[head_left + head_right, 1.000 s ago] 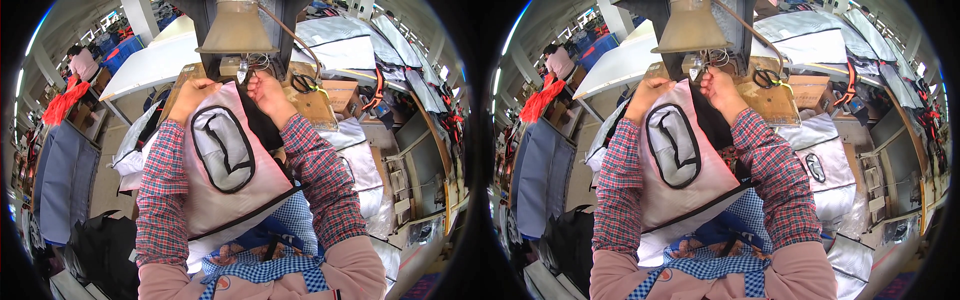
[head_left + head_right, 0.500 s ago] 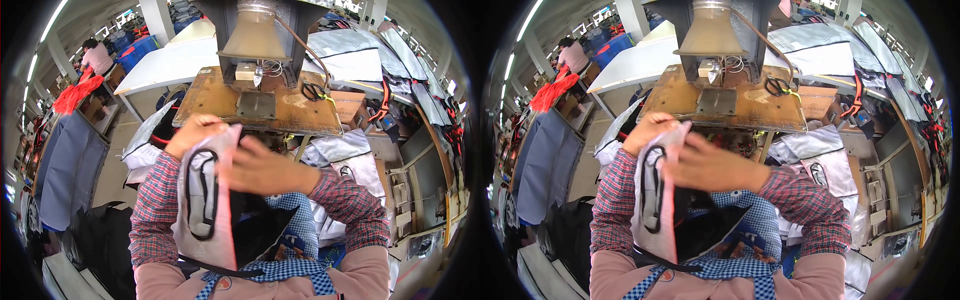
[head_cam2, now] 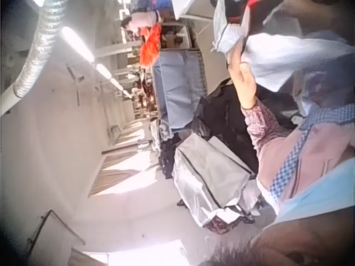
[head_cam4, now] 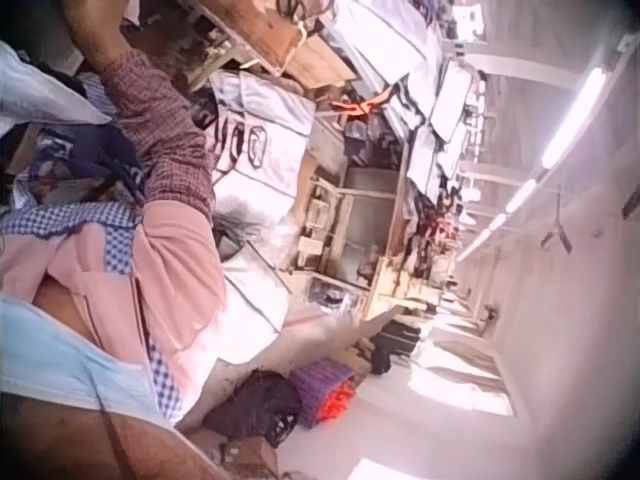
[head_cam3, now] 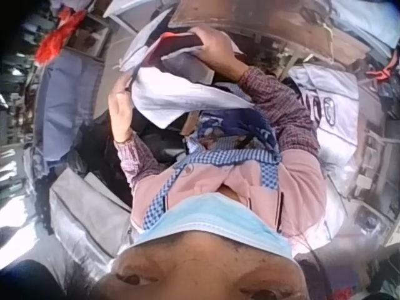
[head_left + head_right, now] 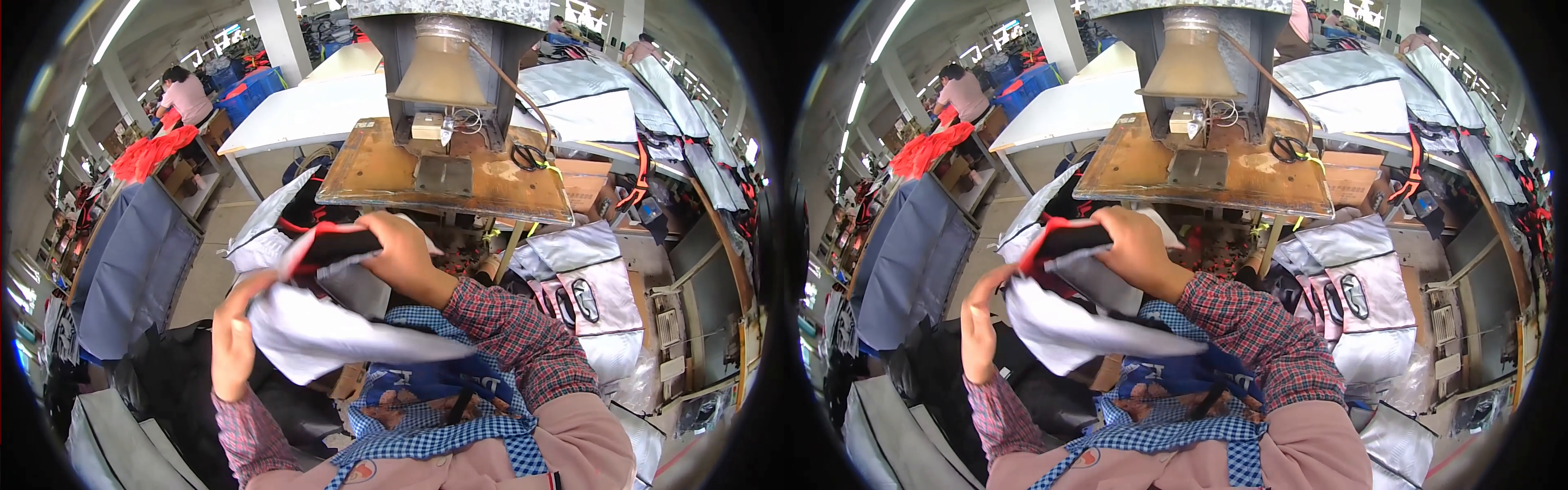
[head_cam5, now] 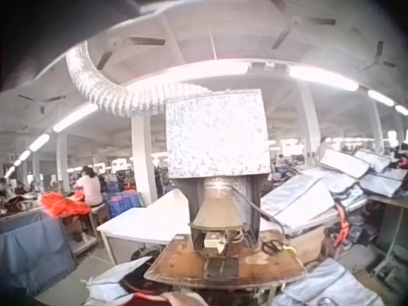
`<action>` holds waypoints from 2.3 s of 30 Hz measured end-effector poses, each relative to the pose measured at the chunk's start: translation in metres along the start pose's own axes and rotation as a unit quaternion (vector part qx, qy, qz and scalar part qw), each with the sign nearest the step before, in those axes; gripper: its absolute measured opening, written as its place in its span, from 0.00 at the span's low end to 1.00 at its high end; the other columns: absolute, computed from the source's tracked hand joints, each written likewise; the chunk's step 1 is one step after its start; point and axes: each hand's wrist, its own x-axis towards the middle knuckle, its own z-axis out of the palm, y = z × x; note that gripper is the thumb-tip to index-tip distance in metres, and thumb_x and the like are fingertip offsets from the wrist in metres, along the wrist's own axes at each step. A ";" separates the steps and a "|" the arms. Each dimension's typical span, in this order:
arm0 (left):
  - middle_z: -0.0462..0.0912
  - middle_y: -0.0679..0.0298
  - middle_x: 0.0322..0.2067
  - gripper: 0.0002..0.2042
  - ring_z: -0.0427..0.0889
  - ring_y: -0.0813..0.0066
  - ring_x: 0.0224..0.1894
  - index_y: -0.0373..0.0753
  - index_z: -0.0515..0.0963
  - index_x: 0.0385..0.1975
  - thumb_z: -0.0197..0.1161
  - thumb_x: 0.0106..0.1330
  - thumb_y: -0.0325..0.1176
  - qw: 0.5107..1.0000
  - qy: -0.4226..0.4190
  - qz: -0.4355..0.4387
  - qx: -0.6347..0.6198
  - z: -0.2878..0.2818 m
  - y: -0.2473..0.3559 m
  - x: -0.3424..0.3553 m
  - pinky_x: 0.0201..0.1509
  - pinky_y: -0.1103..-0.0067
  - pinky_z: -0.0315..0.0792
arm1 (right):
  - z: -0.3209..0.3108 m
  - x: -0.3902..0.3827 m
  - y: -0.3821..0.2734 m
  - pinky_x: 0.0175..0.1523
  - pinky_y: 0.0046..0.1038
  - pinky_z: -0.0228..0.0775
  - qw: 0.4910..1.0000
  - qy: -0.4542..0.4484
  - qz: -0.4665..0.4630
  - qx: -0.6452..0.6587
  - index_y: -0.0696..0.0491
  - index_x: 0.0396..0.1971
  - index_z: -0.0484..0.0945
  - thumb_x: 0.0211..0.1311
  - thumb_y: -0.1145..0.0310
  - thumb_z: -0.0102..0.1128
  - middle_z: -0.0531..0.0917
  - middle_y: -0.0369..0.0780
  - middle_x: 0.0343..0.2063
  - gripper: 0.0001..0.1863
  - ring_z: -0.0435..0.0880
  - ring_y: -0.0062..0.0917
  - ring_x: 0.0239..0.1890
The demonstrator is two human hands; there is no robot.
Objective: Finishing the edges of white fabric bags using an industrial sewing machine.
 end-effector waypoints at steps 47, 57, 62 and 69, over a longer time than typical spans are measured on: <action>0.80 0.46 0.21 0.26 0.81 0.46 0.27 0.36 0.84 0.24 0.56 0.64 0.57 0.946 -0.042 0.033 0.320 0.223 -0.109 0.272 0.32 0.60 0.75 | -0.091 0.054 0.189 0.34 0.23 0.70 0.805 0.080 0.479 0.342 0.50 0.30 0.77 0.60 0.61 0.58 0.76 0.31 0.26 0.09 0.76 0.18 0.28; 0.81 0.47 0.22 0.25 0.81 0.47 0.28 0.36 0.84 0.24 0.56 0.64 0.56 0.947 -0.023 0.043 0.316 0.219 -0.100 0.275 0.34 0.61 0.75 | -0.086 0.058 0.193 0.33 0.22 0.69 0.796 0.128 0.466 0.365 0.50 0.30 0.79 0.59 0.63 0.57 0.78 0.31 0.26 0.07 0.76 0.18 0.27; 0.81 0.47 0.22 0.26 0.81 0.47 0.29 0.35 0.84 0.24 0.56 0.64 0.56 0.949 -0.020 0.044 0.312 0.220 -0.101 0.278 0.34 0.62 0.75 | -0.083 0.061 0.191 0.33 0.21 0.68 0.793 0.150 0.475 0.350 0.50 0.29 0.78 0.59 0.63 0.57 0.78 0.31 0.25 0.07 0.75 0.18 0.27; 0.80 0.47 0.21 0.27 0.81 0.47 0.27 0.33 0.82 0.20 0.58 0.63 0.56 0.950 0.013 0.030 0.312 0.203 -0.127 0.281 0.34 0.61 0.75 | -0.127 0.075 0.197 0.31 0.23 0.69 0.766 0.294 0.393 0.416 0.49 0.25 0.75 0.60 0.64 0.54 0.76 0.32 0.22 0.07 0.75 0.18 0.24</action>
